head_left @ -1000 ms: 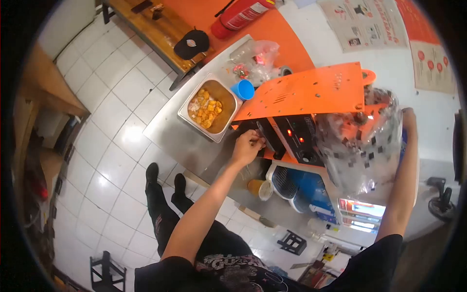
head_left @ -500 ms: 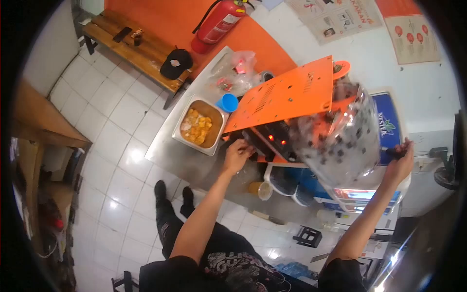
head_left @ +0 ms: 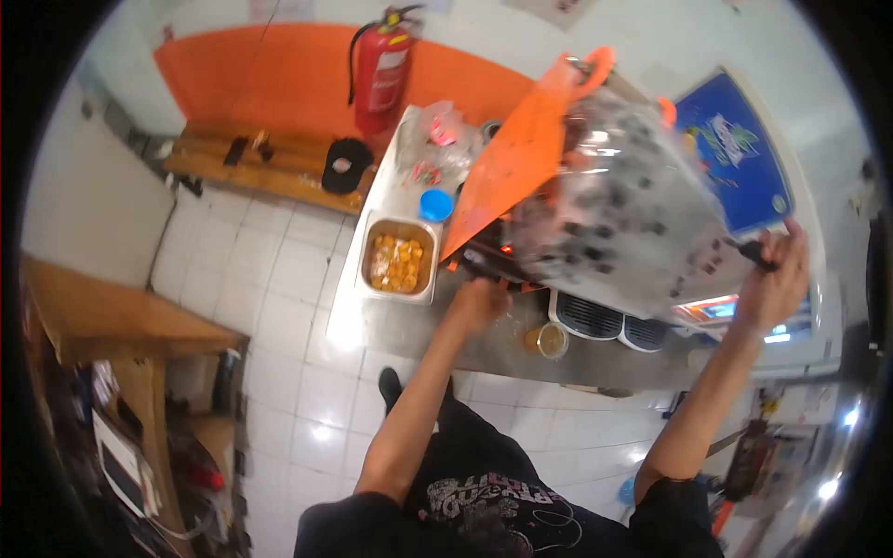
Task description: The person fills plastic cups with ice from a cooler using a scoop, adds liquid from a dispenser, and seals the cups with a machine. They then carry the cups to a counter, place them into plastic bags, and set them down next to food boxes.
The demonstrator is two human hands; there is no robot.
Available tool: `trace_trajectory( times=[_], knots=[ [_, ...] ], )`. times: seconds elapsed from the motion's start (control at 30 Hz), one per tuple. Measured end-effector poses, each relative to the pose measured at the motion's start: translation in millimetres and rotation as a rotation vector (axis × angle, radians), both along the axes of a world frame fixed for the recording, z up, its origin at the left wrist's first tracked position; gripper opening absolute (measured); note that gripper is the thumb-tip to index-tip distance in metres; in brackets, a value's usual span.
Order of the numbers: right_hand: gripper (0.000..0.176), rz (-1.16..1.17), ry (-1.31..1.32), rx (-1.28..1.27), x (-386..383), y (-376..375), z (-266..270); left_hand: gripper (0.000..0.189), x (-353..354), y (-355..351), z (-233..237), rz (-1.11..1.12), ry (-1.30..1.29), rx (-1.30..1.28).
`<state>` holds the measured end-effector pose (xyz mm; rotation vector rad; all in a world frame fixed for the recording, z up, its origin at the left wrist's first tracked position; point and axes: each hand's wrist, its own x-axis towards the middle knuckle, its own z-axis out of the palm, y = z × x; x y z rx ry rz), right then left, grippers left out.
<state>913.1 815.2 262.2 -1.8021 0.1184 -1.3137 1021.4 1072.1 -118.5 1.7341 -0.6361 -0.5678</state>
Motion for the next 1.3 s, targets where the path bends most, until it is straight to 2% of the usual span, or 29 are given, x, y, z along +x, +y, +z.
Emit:
trace_trajectory(
  times=[0.03, 0.07, 0.1, 0.13, 0.2, 0.23, 0.27, 0.3, 0.33, 0.4, 0.47, 0.5, 0.53, 0.6, 0.63, 0.7, 0.77, 0.97, 1.03, 1.13, 1.2, 1.3],
  knots=[
    [0.037, -0.012, -0.027, 0.000, 3.4, 7.6, -1.1, 0.026, -6.7, 27.5, 77.0, -0.177, -0.079, 0.005],
    [0.037, -0.027, -0.049, 0.002, 10.5, 15.7, -1.5, 0.030, -16.2, 40.8, 156.3, -0.208, -0.010, -0.104],
    [0.037, -0.097, -0.038, -0.026, 16.4, 17.5, -0.7, 0.034, -25.3, 51.7, 229.2, -0.259, -0.152, -0.081],
    [0.037, -0.165, -0.024, -0.048, 20.6, 18.6, 0.3, 0.038, -33.4, 55.7, 282.1, -0.309, -0.293, -0.059],
    [0.037, -0.127, -0.019, -0.014, 23.9, 25.1, 5.1, 0.069, -34.3, 34.2, 334.3, -0.120, -1.052, -0.279],
    [0.036, -0.094, -0.025, 0.006, 24.6, 22.8, 5.0, 0.069, -27.4, 16.4, 349.7, -0.161, -1.088, -0.279],
    [0.035, -0.060, -0.026, 0.024, 25.8, 21.1, 5.7, 0.086, -16.2, -4.8, 362.4, -0.087, -1.245, -0.122],
    [0.035, -0.085, -0.056, 0.043, 25.4, 23.6, 8.8, 0.104, -8.2, -23.6, 369.8, -0.005, -1.393, 0.036],
    [0.034, -0.035, -0.099, 0.056, 25.8, 26.8, 9.5, 0.104, 0.9, -38.9, 366.6, -0.037, -1.413, 0.039],
    [0.034, -0.002, -0.146, 0.093, 23.6, 35.5, 7.5, 0.123, 16.8, -57.1, 354.5, -0.078, -1.443, 0.218],
    [0.031, 0.051, -0.104, 0.196, 10.2, 44.8, 3.2, 0.124, 18.9, -60.2, 354.6, -0.175, -1.371, 0.231],
    [0.028, -0.038, -0.105, 0.177, -4.8, 61.6, -11.0, 0.125, 20.5, -62.1, 354.0, -0.184, -1.378, 0.220],
    [0.026, -0.125, -0.104, 0.149, -27.2, 82.1, -27.5, 0.126, 22.8, -64.7, 352.3, -0.207, -1.370, 0.212],
    [0.024, -0.058, -0.296, 0.200, -65.3, 111.0, -113.6, 0.125, 21.7, -66.6, 356.3, -0.279, -1.333, 0.223],
    [0.024, -0.087, -0.476, -0.001, -74.7, 120.8, -160.0, 0.124, 22.8, -65.3, 359.0, -0.326, -1.302, 0.216],
    [0.015, -0.061, -0.263, -0.022, -119.4, 146.2, -217.7, 0.127, 28.5, -70.7, 359.4, -0.389, -1.304, 0.152],
    [0.010, -0.083, -0.218, -0.016, -132.0, 143.8, -236.5, 0.130, 22.3, -78.6, 361.9, -0.396, -1.323, 0.160],
    [0.017, -0.047, -0.223, 0.051, -129.9, 141.5, -230.4, 0.135, 27.2, -92.1, 367.1, -0.467, -1.313, 0.195],
    [0.020, -0.017, -0.262, 0.073, -130.1, 142.3, -230.5, 0.137, 25.3, -94.8, 369.2, -0.480, -1.210, 0.233],
    [0.021, -0.004, -0.266, 0.085, -127.6, 137.9, -222.4, 0.135, 24.2, -95.1, 372.2, -0.498, -1.208, 0.215],
    [0.019, -0.010, -0.303, 0.019, -118.3, 127.6, -221.2, 0.134, 27.3, -96.5, 371.4, -0.498, -1.202, 0.188],
    [0.015, -0.198, -0.376, -0.173, -94.4, 117.2, -209.4, 0.133, 27.5, -93.9, 374.3, -0.461, -1.278, 0.210]
  ],
)
